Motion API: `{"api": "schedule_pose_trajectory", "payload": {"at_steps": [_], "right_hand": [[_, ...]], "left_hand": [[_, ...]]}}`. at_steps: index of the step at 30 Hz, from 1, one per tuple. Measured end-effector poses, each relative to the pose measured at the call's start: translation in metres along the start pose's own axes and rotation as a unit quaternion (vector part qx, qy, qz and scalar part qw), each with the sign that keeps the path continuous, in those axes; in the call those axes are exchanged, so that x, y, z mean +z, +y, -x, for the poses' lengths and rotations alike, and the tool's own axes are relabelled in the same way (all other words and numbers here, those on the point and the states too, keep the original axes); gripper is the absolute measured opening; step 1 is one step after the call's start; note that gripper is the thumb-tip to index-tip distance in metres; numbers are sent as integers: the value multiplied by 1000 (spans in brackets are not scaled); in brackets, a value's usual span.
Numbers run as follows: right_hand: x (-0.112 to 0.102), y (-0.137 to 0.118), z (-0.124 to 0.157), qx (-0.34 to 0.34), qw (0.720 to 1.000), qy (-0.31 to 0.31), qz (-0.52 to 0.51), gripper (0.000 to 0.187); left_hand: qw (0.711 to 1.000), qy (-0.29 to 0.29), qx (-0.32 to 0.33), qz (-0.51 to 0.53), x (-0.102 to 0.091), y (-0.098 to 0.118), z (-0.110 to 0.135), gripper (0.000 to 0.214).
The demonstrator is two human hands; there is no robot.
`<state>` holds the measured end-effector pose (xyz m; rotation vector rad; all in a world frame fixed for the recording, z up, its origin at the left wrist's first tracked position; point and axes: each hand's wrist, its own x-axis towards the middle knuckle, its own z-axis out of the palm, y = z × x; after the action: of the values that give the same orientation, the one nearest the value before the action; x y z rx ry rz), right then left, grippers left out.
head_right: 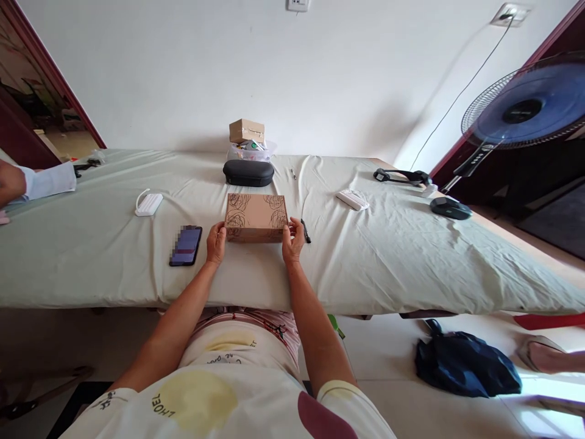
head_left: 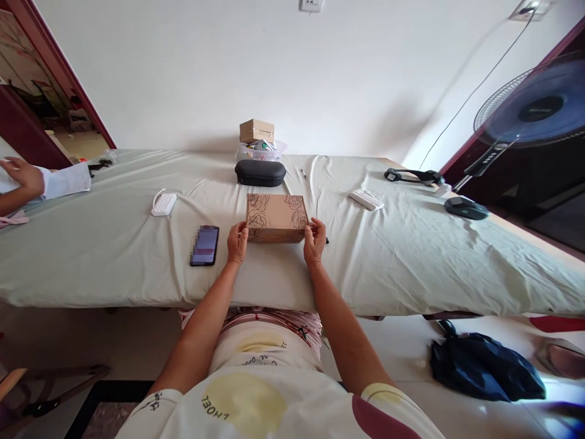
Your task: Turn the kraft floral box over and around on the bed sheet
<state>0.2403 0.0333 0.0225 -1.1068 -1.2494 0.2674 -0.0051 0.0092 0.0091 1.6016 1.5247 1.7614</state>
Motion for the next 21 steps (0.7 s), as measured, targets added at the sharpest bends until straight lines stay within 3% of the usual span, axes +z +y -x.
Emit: {"api": "schedule_pose_trajectory", "payload": {"at_steps": [10,14,18,21], "right_hand": [[0,-12,5,-64,996,-58,-10,37],[7,-22,23,-148,979,-138,2,35],[16,-32,41,-228,948,-223,10,37],[20,-35,47,-257,930,-262,18,43]], "left_hand": [[998,9,-38,-41,10,-16,-1,56],[996,34,1,-86,14,-18,1,81],[992,-2,33,-121,10,-9,3,69],[985,-55,103,-130,9,2,7,62]]}}
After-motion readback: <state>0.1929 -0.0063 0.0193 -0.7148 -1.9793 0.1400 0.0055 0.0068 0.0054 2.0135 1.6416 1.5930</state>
